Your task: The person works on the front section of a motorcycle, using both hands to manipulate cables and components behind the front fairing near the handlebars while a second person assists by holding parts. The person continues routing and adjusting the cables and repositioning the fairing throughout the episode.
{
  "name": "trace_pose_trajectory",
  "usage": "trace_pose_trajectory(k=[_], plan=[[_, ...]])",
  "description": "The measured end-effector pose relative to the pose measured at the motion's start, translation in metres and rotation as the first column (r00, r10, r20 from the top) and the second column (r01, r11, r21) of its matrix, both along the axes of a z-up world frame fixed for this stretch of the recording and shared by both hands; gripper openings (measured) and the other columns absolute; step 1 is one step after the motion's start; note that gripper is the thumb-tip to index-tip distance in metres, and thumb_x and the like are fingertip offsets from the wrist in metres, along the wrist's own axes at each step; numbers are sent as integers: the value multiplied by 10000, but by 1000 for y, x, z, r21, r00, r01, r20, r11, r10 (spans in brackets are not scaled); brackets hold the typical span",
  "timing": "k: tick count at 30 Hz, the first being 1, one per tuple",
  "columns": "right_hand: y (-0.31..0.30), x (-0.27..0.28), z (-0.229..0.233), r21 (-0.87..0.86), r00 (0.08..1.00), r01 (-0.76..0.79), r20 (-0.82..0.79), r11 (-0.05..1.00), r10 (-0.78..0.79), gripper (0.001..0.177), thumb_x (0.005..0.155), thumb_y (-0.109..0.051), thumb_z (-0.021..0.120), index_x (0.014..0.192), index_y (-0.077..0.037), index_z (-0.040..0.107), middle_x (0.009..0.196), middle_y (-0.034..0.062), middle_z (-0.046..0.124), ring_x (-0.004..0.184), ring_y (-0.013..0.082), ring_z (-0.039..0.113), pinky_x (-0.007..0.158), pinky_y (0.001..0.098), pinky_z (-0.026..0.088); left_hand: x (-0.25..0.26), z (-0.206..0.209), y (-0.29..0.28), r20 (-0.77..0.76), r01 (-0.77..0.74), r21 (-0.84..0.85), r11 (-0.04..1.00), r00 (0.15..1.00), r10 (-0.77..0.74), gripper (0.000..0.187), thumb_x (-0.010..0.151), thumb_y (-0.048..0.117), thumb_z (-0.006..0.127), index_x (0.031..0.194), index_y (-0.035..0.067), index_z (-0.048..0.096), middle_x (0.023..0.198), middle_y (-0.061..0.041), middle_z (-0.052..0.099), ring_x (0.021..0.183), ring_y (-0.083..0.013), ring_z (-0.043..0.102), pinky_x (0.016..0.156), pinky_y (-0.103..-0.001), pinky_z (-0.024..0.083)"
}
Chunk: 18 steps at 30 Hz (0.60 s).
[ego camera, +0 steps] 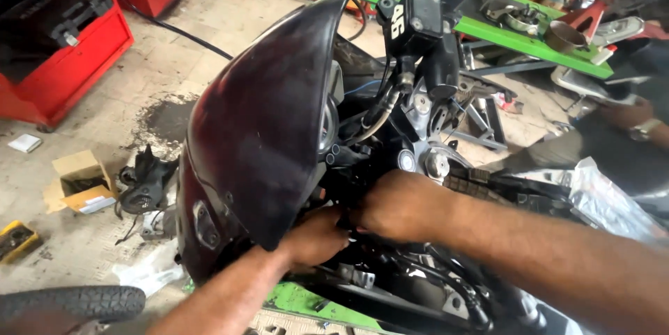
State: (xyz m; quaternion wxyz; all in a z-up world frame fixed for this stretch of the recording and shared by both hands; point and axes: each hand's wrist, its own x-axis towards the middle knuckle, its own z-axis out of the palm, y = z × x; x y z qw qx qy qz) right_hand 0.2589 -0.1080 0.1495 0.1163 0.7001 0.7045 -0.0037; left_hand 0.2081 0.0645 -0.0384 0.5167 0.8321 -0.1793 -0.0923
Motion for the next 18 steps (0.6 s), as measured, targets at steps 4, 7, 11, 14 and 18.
trace_pose_trajectory(k=[4,7,11,14,18], plan=[[8,7,-3,8,998,19,-60,1000,-18,189,908,-249,603,947,-117,732,793,103,692,751,343,673,643,488,524,19,-128,23,-104,-79,-11,997,991,78,366,839,87,508,1171,71,662,1057,-145,694,1001,-267,637,880,-382,490],[9,1,-9,-7,978,111,-177,994,-110,223,926,-258,599,1010,-102,734,872,152,706,788,380,666,668,505,531,-14,-146,24,-207,-121,-22,992,972,113,354,861,111,519,1183,86,664,998,-132,693,940,-249,637,839,-382,495],[5,0,-5,32,930,221,-307,975,-201,324,889,-163,562,1175,-108,703,1000,150,723,892,368,672,700,488,556,-25,-41,4,-268,-138,-51,989,956,120,338,890,144,534,1198,106,668,919,-114,692,859,-225,636,784,-381,502],[6,-2,-4,-75,941,281,-173,957,-290,319,882,-192,576,1180,-123,668,945,144,712,912,375,654,683,512,543,-39,49,0,-344,-157,-71,985,931,124,327,911,169,545,1209,122,670,861,-100,691,798,-206,635,743,-381,506],[12,-8,9,-87,930,302,-192,949,-313,279,916,-240,572,1150,-117,662,911,129,719,887,375,664,667,511,542,-36,101,7,-438,-169,-85,982,892,115,316,933,194,557,1221,137,673,802,-87,691,737,-188,634,701,-381,511]])
